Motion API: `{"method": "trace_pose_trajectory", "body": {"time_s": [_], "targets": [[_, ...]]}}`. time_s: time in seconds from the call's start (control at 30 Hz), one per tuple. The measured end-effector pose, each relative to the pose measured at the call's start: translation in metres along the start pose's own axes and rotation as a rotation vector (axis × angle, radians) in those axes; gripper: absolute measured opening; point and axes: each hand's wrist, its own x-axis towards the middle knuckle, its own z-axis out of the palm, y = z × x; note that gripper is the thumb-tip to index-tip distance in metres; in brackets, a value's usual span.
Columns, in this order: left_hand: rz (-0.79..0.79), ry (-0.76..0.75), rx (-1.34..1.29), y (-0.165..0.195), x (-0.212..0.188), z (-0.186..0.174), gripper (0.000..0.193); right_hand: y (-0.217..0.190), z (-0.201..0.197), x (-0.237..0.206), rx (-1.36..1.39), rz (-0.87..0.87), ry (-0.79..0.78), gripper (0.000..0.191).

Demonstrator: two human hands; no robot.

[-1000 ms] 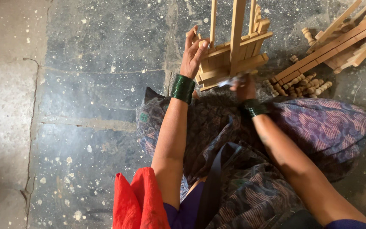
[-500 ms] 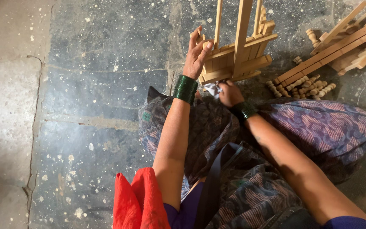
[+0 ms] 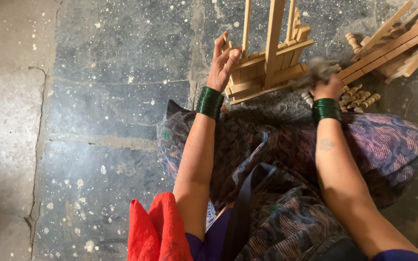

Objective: The person sits on the floor and wipes a small wooden toy frame with a cloth, rotating and turning the object to clean its sides and rails, then sets it down on the floor beside other wooden toy parts.

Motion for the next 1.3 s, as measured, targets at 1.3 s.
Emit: {"method": "trace_pose_trajectory", "body": {"time_s": [1.3], "targets": [[0.009,0.01,-0.02,0.0,-0.001,-0.001,0.059,-0.081,0.01,-0.05,0.242,-0.563,0.113,0.03]]}}
